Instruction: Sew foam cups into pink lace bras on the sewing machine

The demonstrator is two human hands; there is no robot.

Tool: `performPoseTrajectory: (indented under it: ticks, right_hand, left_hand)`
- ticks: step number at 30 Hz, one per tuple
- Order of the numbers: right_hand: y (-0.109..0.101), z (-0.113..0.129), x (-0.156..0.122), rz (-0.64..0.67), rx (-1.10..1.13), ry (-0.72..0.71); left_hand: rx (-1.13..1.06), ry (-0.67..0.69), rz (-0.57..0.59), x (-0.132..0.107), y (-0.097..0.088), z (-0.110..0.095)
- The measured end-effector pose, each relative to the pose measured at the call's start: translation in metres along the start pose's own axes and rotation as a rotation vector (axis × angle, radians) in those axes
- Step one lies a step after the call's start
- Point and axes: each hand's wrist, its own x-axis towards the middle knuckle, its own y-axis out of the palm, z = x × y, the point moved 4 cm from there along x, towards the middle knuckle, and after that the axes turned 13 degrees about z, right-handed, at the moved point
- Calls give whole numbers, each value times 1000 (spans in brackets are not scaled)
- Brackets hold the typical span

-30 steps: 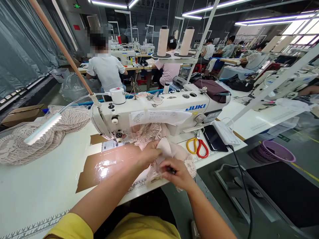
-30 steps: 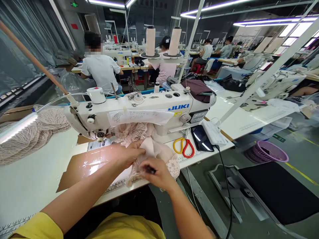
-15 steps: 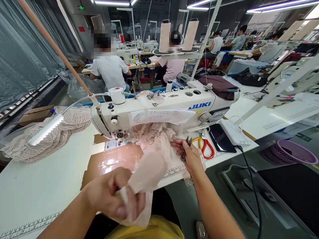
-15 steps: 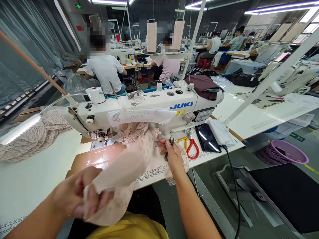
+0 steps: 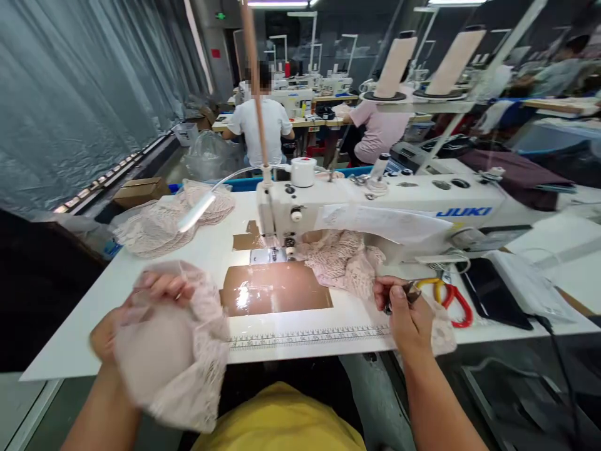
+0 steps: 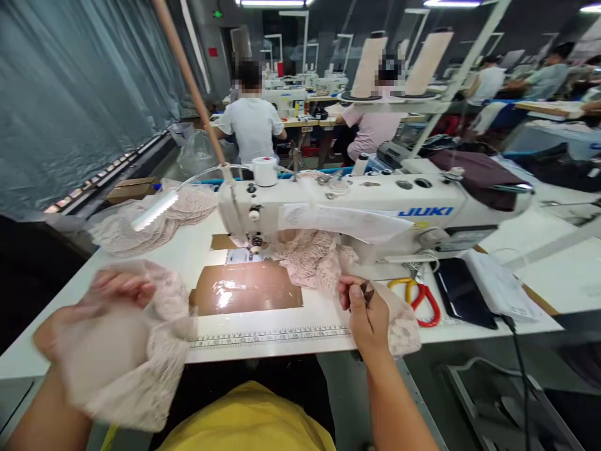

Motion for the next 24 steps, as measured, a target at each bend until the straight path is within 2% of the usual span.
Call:
performPoseTrajectory:
  ticks: [1,3,5,8,11,17,20,24]
  right_hand:
    - [9,5,0,87,-54,-25]
    - [31,13,1,296,-173,-48]
    - [53,19,4,493,-279,-50]
    - [79,24,9,666,-386,-32]
    - [98,25,12,748,-411,7]
    - [128,23,11,884,-325,29]
    - [133,20,10,883,-291,68]
    - [129,21,3,898,-195,192]
  left_hand:
    - [-90,53,-11,2,-3,1]
    - [-127,1,31,4,-4,10]
    - [-80,-104,97,4,-5,20]
    - [18,-136,143,1,-9,26]
    - [81,-146,223,0,-6,27]
    - [82,-160,494,4,18,32]
    - [89,-161,581,6,26,35]
    - [151,-225,612,3,30,41]
